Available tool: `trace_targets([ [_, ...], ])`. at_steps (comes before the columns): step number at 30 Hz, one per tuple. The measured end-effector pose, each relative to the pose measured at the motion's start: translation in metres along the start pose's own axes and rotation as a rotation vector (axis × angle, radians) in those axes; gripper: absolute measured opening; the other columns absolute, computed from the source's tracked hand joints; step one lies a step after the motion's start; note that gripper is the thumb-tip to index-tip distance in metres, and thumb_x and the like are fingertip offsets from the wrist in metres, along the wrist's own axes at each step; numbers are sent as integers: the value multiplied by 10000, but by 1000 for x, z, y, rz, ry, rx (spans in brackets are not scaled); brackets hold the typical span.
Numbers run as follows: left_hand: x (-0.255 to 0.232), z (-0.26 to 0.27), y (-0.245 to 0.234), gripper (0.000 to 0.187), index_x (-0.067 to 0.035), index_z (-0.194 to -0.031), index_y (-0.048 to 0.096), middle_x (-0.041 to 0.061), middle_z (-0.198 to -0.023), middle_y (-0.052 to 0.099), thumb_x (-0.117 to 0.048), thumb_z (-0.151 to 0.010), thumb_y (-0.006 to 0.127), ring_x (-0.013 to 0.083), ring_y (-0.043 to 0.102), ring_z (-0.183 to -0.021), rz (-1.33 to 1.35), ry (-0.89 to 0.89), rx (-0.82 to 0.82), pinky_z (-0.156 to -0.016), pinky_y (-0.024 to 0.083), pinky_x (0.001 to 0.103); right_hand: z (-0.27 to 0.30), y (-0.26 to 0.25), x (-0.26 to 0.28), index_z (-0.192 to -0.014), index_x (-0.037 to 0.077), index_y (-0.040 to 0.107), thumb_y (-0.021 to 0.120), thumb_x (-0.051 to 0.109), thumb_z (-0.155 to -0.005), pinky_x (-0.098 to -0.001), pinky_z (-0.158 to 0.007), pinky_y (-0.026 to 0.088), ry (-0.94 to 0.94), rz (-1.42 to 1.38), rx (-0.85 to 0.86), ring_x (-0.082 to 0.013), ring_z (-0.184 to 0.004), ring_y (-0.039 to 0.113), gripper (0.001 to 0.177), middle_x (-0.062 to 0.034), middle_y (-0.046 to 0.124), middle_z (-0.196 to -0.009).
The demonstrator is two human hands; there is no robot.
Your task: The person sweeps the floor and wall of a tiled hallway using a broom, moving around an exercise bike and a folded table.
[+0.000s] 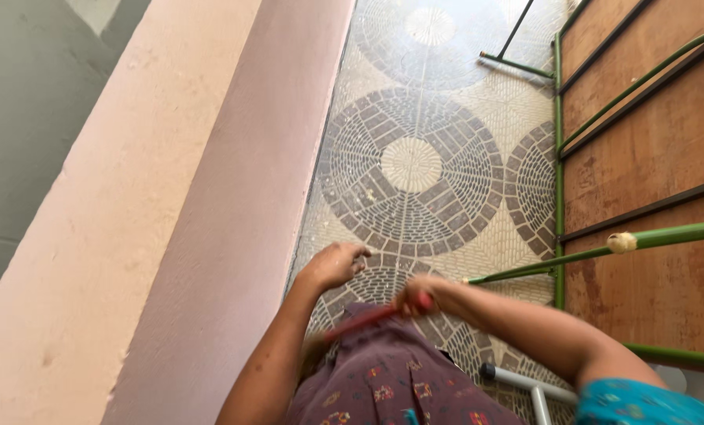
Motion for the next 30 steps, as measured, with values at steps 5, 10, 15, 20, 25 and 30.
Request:
trace_targets([
  [5, 16, 27, -15, 362, -191, -1290, 681, 94, -1279, 698, -226, -929, 678, 263, 673, -1159, 39, -102, -4, -996, 519, 420, -61, -23, 100, -1073, -104, 628, 641, -13, -886, -267, -391, 438, -317, 47, -156, -142, -489, 537, 208, -112, 606, -711],
  [10, 36, 59, -25, 357, -192, -1299, 677, 93, -1297, 691, -234, -944, 678, 246, 662, -1195, 104, -148, -31, -1026, 514, 406, -38, 33, 74, -1345, 180, 424, 609, -53, -803, -354, -384, 436, -647, 264, -600, -200, -484, 559, 619, -114, 584, -686],
  [15, 52, 76, -27, 373, -171, -1292, 673, 100, -1280, 698, -212, -920, 680, 250, 703, -1143, 111, -140, -23, -1000, 524, 399, 41, 81, -6, -1421, 186, 282, 591, -91, -827, -367, -341, 387, -556, 248, -612, -209, -429, 487, 725, -106, 528, -677],
  [20, 51, 78, -42, 374, -153, -1302, 675, 121, -1271, 699, -201, -932, 693, 271, 681, -1144, 48, -79, -24, -992, 525, 409, 129, 64, -77, -1444, 89, 389, 621, -119, -829, -310, -369, 440, -253, 173, -391, -173, -439, 526, 689, -156, 626, -705],
  [25, 38, 66, -38, 366, -184, -1300, 667, 72, -1269, 703, -224, -937, 679, 220, 703, -1121, -2, -117, 66, -995, 524, 393, 96, 13, -100, -1412, 6, 504, 587, -80, -877, -250, -378, 448, 9, 109, -308, -134, -474, 539, 548, -120, 617, -729],
  [30, 30, 61, -33, 371, -172, -1278, 680, 88, -1254, 708, -192, -908, 705, 236, 693, -1126, -39, 10, 68, -986, 531, 387, 23, -11, -46, -1286, -163, 559, 560, 20, -926, -196, -351, 396, 32, -151, -390, -90, -434, 490, 404, -126, 636, -692],
])
Point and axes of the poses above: each hand's wrist, its own z-axis away from the middle knuckle, its own y-axis out of the palm, x = y × z, the point moved 3 cm from there along -z, towards the middle knuckle
